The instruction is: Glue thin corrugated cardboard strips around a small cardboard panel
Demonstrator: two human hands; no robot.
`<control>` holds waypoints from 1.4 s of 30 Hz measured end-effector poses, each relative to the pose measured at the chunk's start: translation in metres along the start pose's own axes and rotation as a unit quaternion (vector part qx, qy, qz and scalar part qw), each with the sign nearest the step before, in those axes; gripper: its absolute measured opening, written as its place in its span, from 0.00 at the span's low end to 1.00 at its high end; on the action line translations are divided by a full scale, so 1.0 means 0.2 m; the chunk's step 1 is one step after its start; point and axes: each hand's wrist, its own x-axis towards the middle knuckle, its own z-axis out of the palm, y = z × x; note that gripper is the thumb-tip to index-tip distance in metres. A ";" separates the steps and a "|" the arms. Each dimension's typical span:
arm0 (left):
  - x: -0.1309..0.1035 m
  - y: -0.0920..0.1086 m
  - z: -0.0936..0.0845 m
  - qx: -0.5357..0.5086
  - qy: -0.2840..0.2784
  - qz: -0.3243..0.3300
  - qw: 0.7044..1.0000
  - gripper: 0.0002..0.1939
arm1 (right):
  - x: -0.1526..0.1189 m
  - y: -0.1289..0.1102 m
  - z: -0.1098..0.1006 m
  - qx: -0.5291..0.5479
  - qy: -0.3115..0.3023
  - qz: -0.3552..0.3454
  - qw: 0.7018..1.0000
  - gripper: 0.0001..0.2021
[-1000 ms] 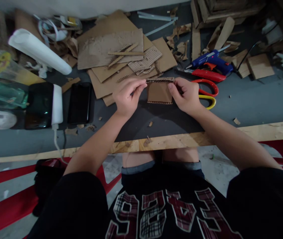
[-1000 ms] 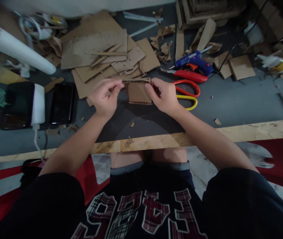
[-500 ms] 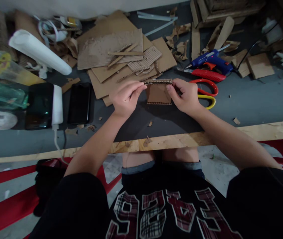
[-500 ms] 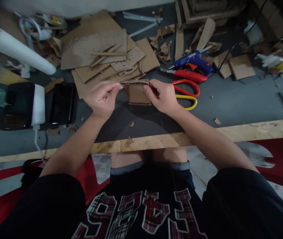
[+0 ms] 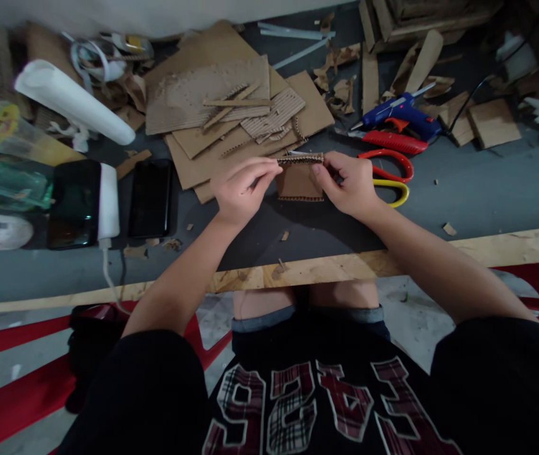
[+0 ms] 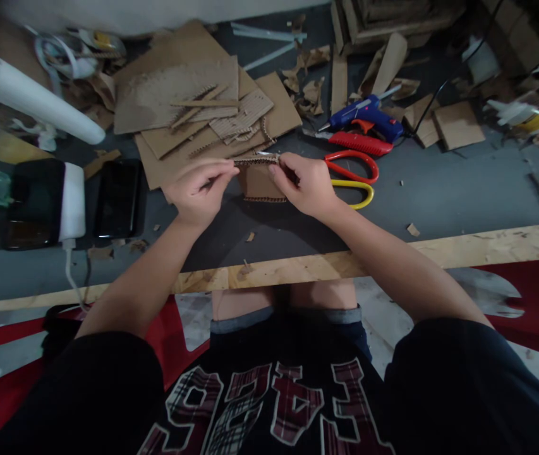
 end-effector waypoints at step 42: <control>0.02 -0.01 -0.02 0.030 -0.059 -0.044 0.997 0.12 | 0.00 -0.02 0.00 -0.003 -0.027 -0.005 1.000 0.20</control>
